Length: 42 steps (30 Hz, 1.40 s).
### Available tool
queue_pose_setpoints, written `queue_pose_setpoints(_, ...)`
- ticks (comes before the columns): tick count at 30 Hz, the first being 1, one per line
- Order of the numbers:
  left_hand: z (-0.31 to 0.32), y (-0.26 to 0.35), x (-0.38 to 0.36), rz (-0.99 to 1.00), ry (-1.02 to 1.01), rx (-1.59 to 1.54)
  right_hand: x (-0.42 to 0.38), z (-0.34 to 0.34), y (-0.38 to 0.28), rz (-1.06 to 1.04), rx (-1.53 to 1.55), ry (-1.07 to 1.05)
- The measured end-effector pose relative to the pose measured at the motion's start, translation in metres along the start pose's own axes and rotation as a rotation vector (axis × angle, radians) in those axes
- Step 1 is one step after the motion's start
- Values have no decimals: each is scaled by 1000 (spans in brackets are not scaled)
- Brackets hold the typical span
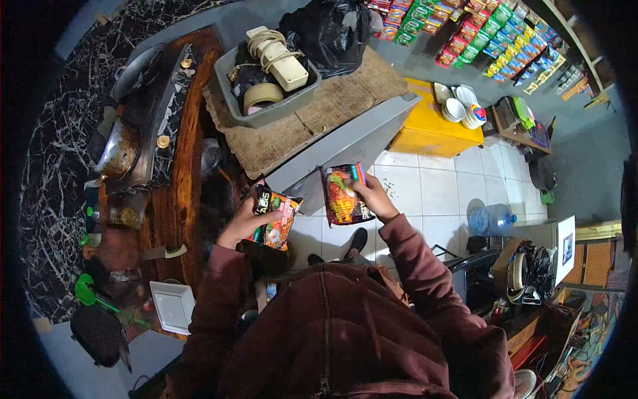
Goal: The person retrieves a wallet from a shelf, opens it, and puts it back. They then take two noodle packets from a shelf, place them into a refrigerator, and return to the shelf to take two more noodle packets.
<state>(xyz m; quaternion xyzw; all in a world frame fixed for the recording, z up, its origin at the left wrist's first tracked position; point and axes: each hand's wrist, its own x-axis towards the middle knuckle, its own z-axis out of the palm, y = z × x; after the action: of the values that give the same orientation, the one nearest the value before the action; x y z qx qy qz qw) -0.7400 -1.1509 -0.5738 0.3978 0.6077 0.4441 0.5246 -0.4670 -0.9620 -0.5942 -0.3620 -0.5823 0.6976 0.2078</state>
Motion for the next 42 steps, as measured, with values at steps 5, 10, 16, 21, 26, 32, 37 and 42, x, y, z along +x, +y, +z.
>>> queue_pose_setpoints(5,-7,-1,0,-65,-9,-37,-30,-11,-21,63,120,5)
queue_pose_setpoints(10,-1,9,-12,-83,-73,-19,-32,2,-33,-7,364,7)
queue_pose_setpoints(16,-3,-8,-25,-163,-292,-3,-50,10,-41,61,356,-18)
queue_pose_setpoints(21,1,-14,-27,-159,-253,-128,-73,1,-46,79,371,53)
queue_pose_setpoints(26,27,-13,-21,-138,-279,-135,-91,-22,-53,79,422,208)
queue_pose_setpoints(32,62,-12,5,-136,-330,-178,-114,-60,-49,31,299,333)
queue_pose_setpoints(37,97,-5,41,-125,-253,-91,-127,-112,-19,-58,211,451)
queue_pose_setpoints(42,142,2,80,-182,-176,-21,-136,-136,-5,-90,310,446)
